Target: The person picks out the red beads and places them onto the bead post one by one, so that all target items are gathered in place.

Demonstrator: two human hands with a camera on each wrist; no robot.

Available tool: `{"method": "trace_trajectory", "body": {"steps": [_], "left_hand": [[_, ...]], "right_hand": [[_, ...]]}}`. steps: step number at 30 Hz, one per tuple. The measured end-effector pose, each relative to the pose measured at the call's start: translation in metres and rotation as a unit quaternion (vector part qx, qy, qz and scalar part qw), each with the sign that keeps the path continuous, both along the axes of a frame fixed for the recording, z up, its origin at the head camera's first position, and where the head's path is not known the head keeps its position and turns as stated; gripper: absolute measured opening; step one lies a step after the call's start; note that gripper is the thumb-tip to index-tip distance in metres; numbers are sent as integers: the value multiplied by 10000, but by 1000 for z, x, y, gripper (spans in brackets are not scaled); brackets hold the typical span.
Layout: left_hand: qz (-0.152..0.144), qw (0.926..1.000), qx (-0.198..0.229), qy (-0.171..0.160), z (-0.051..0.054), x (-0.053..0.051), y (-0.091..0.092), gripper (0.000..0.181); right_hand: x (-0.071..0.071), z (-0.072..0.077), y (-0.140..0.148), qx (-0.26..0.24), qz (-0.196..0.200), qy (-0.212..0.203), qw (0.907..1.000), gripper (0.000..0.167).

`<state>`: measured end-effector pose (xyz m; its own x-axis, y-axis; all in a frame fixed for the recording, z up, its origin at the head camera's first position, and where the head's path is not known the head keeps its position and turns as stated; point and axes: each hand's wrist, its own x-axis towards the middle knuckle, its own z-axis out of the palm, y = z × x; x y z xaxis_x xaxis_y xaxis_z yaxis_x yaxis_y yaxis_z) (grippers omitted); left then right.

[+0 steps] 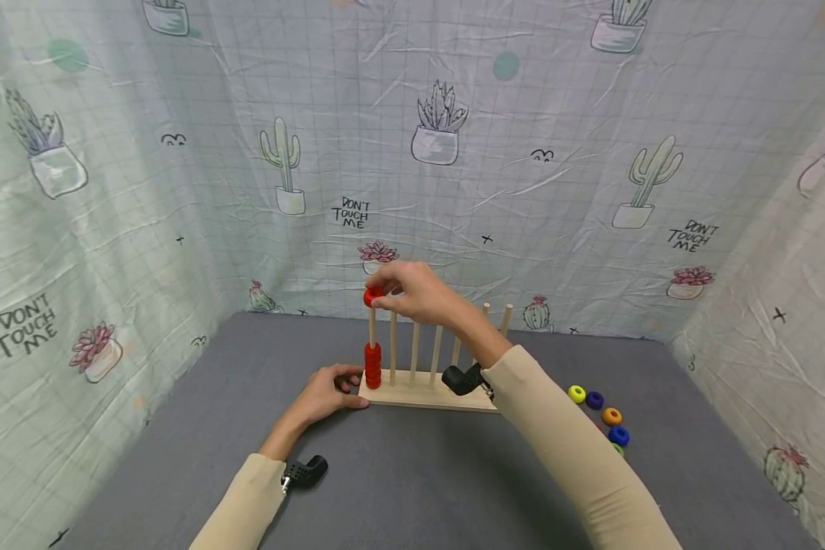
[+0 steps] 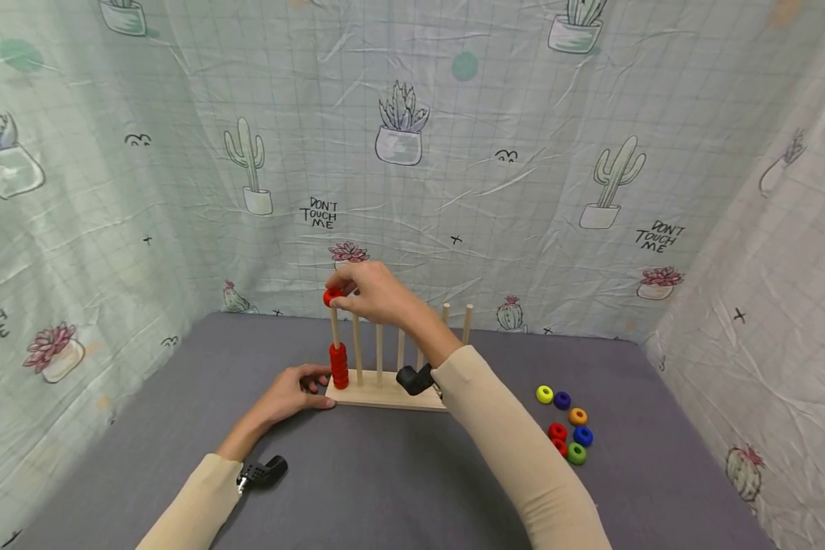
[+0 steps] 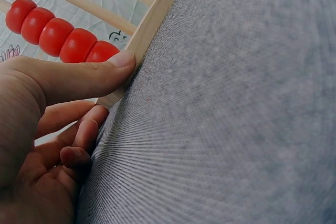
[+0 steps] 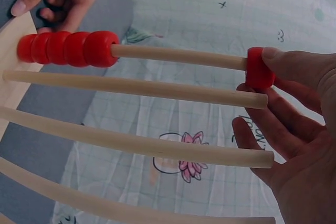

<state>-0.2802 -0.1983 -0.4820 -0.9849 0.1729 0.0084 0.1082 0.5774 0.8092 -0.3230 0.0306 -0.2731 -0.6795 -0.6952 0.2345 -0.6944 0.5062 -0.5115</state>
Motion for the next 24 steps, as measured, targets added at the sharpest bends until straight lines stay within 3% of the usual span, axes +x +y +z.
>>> {"method": "trace_trajectory", "body": {"steps": [24], "left_hand": [[14,10000,-22,37,-1,-1,0,66]], "right_hand": [[-3,-4,1,-180,1,-337,9993,27]]}}
